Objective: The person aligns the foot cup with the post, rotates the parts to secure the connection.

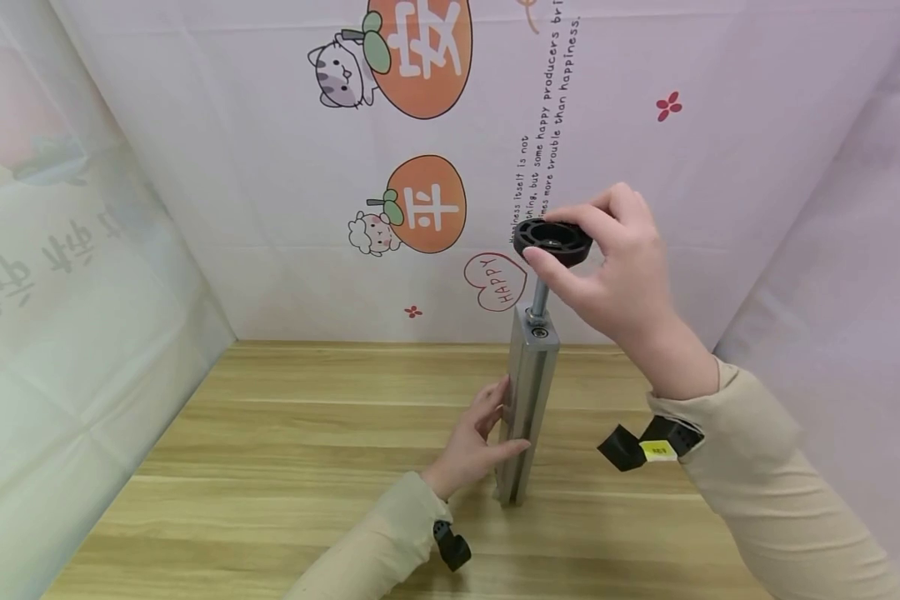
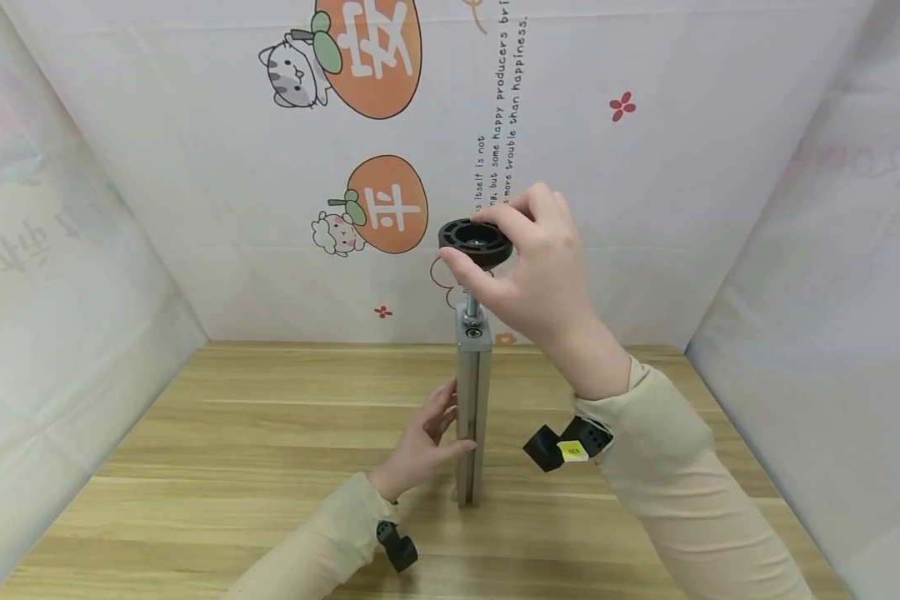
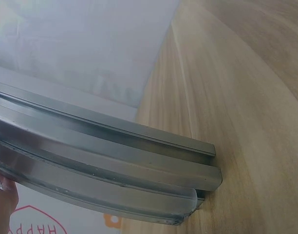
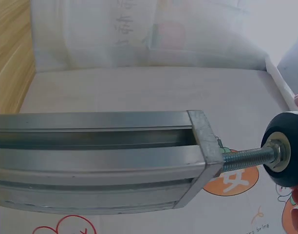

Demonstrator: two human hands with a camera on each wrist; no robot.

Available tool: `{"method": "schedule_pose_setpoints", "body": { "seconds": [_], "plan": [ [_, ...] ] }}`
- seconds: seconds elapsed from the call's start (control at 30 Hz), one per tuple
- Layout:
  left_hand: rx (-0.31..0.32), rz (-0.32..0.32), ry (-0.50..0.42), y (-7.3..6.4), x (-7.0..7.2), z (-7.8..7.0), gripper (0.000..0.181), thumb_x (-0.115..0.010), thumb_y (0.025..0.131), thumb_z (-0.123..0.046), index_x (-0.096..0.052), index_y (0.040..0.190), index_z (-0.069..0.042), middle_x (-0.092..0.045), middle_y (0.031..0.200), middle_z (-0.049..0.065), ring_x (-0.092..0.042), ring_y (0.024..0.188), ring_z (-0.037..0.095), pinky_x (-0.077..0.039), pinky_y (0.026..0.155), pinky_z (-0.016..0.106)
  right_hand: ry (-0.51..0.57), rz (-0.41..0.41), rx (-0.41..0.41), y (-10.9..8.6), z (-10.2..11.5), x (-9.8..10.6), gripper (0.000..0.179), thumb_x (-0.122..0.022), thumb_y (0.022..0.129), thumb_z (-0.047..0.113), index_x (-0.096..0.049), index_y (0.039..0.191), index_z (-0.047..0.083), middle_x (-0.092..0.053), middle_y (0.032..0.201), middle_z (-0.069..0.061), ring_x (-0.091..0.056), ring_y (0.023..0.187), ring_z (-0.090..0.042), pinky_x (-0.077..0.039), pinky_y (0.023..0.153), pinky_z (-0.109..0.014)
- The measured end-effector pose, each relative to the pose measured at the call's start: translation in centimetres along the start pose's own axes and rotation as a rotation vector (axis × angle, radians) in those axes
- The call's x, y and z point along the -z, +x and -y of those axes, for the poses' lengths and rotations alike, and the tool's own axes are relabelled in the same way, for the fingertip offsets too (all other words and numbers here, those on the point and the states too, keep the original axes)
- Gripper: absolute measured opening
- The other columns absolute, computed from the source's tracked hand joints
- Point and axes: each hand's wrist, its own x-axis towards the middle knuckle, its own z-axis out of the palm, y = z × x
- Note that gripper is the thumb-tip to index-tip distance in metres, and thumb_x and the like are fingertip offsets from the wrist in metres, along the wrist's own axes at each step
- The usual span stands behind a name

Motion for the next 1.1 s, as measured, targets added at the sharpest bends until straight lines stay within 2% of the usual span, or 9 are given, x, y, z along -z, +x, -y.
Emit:
{"method": "schedule_pose_setpoints", "body": {
  "seconds": [0.07, 0.13, 0.2, 0.33, 0.4, 0.5, 0.8, 0.93, 1.1],
  "plan": [
    [0.001, -0.002, 0.0, 0.0, 0.0, 0.0, 0.082, -0.067, 0.082, 0.007, -0.022, 0.149, -0.003, -0.03, 0.146, 0.018, -0.034, 0.132, 0.016, -0.028, 0.114, 0.044, 0.049, 0.016, 0.003, -0.2, -0.3, 0.0, 0.038, -0.068, 0.078, 0.028, -0.069, 0.102, -0.001, -0.049, 0.092, -0.022, -0.04, 0.091, -0.031, -0.029, 0.077, -0.031],
    [0.003, -0.003, 0.001, -0.1, 0.0, 0.0, 0.082, -0.067, 0.082, 0.007, -0.022, 0.149, -0.003, -0.029, 0.146, 0.018, -0.034, 0.132, 0.016, -0.028, 0.114, 0.044, 0.106, 0.065, 0.011, -0.1, -0.7, 0.2, 0.039, -0.065, 0.078, 0.025, -0.067, 0.108, -0.001, -0.051, 0.102, -0.024, -0.041, 0.1, -0.029, -0.032, 0.083, -0.034],
    [0.004, -0.002, 0.002, -0.1, 0.0, 0.0, 0.082, -0.067, 0.082, 0.006, -0.021, 0.149, -0.003, -0.029, 0.146, 0.018, -0.034, 0.132, 0.017, -0.027, 0.114, 0.044, 0.174, 0.147, 0.022, 0.1, -1.0, 0.5, 0.04, -0.062, 0.079, 0.019, -0.064, 0.113, -0.001, -0.051, 0.112, -0.023, -0.042, 0.108, -0.025, -0.034, 0.088, -0.033],
    [0.008, -0.004, 0.0, -0.1, 0.0, -0.1, 0.081, -0.067, 0.083, 0.005, -0.022, 0.15, -0.004, -0.03, 0.146, 0.017, -0.034, 0.132, 0.018, -0.028, 0.114, 0.044, 0.309, 0.344, 0.05, 1.1, -1.4, 1.4, 0.039, -0.057, 0.081, 0.006, -0.061, 0.119, -0.002, -0.053, 0.123, -0.017, -0.044, 0.116, -0.013, -0.038, 0.093, -0.022],
    [0.01, -0.006, 0.001, -0.1, 0.0, -0.1, 0.081, -0.067, 0.083, 0.005, -0.022, 0.149, -0.004, -0.03, 0.145, 0.017, -0.034, 0.132, 0.019, -0.028, 0.114, 0.044, 0.343, 0.424, 0.061, 1.6, -1.5, 1.8, 0.038, -0.054, 0.082, 0.001, -0.061, 0.119, -0.003, -0.053, 0.125, -0.015, -0.044, 0.117, -0.011, -0.038, 0.094, -0.018],
    [0.003, -0.006, 0.003, -0.1, 0.0, -0.1, 0.082, -0.068, 0.082, 0.005, -0.022, 0.149, -0.003, -0.03, 0.145, 0.018, -0.034, 0.132, 0.02, -0.028, 0.114, 0.043, 0.347, 0.498, 0.072, 2.3, -1.3, 2.3, 0.036, -0.052, 0.084, -0.001, -0.062, 0.119, -0.001, -0.054, 0.126, -0.013, -0.044, 0.118, -0.009, -0.037, 0.094, -0.017],
    [-0.01, -0.004, 0.003, 0.1, 0.0, 0.0, 0.081, -0.068, 0.082, 0.006, -0.022, 0.149, -0.003, -0.031, 0.145, 0.018, -0.036, 0.129, 0.019, -0.029, 0.113, 0.044, 0.334, 0.566, 0.074, 3.1, -1.0, 3.2, 0.034, -0.056, 0.086, -0.005, -0.067, 0.116, 0.007, -0.059, 0.118, 0.002, -0.051, 0.109, -0.007, -0.04, 0.086, -0.015],
    [-0.011, -0.002, -0.003, 0.1, 0.0, 0.0, 0.081, -0.067, 0.082, 0.006, -0.022, 0.149, -0.004, -0.031, 0.144, 0.018, -0.037, 0.128, 0.018, -0.029, 0.113, 0.043, 0.316, 0.583, 0.065, 3.3, -0.8, 3.3, 0.033, -0.059, 0.086, -0.002, -0.068, 0.116, 0.008, -0.058, 0.116, 0.002, -0.05, 0.107, -0.007, -0.04, 0.084, -0.015],
    [-0.024, -0.009, -0.008, 0.0, 0.0, 0.0, 0.082, -0.067, 0.081, 0.008, -0.022, 0.149, -0.003, -0.033, 0.143, 0.019, -0.038, 0.125, 0.013, -0.031, 0.112, 0.042, 0.224, 0.589, -0.037, 3.3, -0.2, 2.9, 0.029, -0.063, 0.089, 0.008, -0.067, 0.117, 0.008, -0.055, 0.11, 0.0, -0.045, 0.101, -0.005, -0.038, 0.079, -0.02]
  ]
}}
